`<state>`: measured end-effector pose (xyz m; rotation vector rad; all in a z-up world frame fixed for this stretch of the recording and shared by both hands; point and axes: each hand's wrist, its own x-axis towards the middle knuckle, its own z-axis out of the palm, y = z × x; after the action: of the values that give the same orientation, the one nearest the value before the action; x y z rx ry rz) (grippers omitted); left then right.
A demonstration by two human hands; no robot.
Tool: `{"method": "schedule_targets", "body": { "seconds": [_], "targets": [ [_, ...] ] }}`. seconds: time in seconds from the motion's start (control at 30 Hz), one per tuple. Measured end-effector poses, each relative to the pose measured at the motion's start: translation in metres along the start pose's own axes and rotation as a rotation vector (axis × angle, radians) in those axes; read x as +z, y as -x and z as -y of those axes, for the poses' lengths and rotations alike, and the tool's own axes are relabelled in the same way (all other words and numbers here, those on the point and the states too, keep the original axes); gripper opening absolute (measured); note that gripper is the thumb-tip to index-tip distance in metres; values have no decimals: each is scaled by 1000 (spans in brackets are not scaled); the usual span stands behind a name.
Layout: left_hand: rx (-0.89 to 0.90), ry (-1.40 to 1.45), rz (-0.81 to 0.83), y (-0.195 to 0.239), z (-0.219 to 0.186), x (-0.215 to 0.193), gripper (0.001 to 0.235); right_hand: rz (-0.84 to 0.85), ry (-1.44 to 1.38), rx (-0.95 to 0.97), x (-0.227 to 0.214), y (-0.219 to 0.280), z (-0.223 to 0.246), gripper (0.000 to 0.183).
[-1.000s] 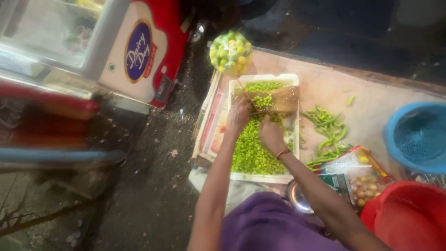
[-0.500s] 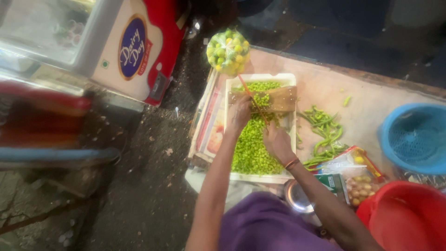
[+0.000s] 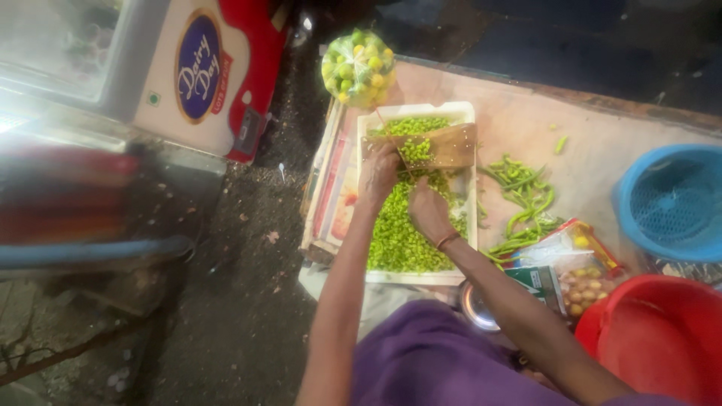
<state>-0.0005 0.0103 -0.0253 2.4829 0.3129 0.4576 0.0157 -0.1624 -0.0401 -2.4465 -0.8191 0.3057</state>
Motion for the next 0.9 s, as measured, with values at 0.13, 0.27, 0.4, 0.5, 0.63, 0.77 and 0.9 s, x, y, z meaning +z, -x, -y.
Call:
{"method": "schedule_targets", "body": {
  "seconds": [0.13, 0.27, 0.4, 0.5, 0.63, 0.77, 0.9],
  "targets": [
    [89, -6, -103, 3, -8, -6, 18, -64, 64, -65, 26, -5, -16, 49],
    [62, 27, -91, 4, -14, -16, 25, -17, 244, -69, 26, -9, -22, 41],
    [69, 94, -203, 5, -18, -24, 31, 7, 160, -60, -7, -3, -10, 42],
    [26, 117, -166, 6, -10, -17, 28, 32, 112, 1, -37, 1, 5, 44],
    [19, -13, -46, 0, 9, -3, 24, 74, 48, 35, -71, 13, 23, 36],
    [66, -29, -93, -2, 11, -6, 6, 83, 53, 23, -85, 19, 31, 32],
    [5, 1, -40, -7, 14, -12, 9, 123, -4, 66, -77, 21, 29, 30]
  ]
}}
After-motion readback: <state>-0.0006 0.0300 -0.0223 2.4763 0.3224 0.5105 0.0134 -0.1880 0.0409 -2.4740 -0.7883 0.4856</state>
